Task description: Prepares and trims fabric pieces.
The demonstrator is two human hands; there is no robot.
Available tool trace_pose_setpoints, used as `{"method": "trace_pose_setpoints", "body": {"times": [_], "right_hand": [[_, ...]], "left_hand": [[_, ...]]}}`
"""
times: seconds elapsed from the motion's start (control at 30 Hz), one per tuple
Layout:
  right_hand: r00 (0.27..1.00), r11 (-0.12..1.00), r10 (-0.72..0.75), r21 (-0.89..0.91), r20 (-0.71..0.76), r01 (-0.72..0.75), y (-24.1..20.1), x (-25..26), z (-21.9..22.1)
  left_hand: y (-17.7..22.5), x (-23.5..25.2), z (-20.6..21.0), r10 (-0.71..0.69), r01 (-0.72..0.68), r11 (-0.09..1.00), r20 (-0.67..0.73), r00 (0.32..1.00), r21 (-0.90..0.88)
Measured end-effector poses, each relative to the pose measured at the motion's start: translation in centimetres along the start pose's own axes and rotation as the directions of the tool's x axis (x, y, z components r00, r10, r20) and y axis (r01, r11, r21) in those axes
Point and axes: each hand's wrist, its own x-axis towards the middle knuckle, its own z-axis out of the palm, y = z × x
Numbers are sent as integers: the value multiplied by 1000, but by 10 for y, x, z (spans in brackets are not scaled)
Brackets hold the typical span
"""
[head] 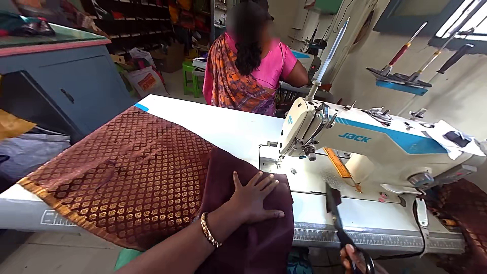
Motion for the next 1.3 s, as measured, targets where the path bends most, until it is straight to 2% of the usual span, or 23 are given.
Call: {"method": "trace_pose_setpoints", "body": {"times": [0.07,0.13,0.2,0.23,0.37,0.43,0.5,0.53,0.6,0.7,0.73,0.87,1.0,1.17,1.3], "right_hand": [[986,984,-43,-176,-163,14,-8,17,-13],[964,889,-135,-457,-229,16,-15,33,-29],[944,674,-251,-739,-212,13,-23,47,-42],[935,576,-300,-817,-188,20,-28,52,-45],[912,279,-387,-960,-134,-23,-41,63,-33],[864,188,-504,-976,0,110,-44,63,-11],[817,114,-522,-930,244,350,-48,75,15],[801,113,-466,-873,375,474,-50,83,29],[701,149,-428,-721,570,677,-44,105,57],[601,162,-469,-606,647,779,-28,129,92],[598,143,-469,-612,650,778,-23,134,98],[704,3,-358,-753,613,658,-18,132,109],[740,-39,-343,-796,578,604,-18,131,110],[714,-59,-402,-794,574,605,-13,135,107],[702,-41,-399,-776,590,629,-15,136,105]], "left_hand": [[-15,5,-9,-39,40,999,-21,999,14],[-26,9,-14,-57,59,998,-51,997,22],[-32,14,-16,-67,69,997,-69,995,26],[-33,15,-17,-72,74,997,-67,995,29],[-30,11,-15,-60,63,997,-56,997,49],[-27,7,-12,-22,25,998,-54,998,52],[-25,6,-10,13,-11,998,-46,999,55],[-24,6,-9,27,-24,998,-45,999,56],[-22,8,-7,62,-58,996,-52,997,62],[-20,11,-4,112,-108,992,-60,992,66],[-20,12,-4,119,-115,991,-63,991,68],[-21,13,-6,156,-151,987,-89,984,58],[-29,25,-11,258,-254,966,-100,961,57],[-41,24,-18,399,-385,912,-86,913,140],[-66,-10,-19,394,-377,911,-80,916,169]]}}
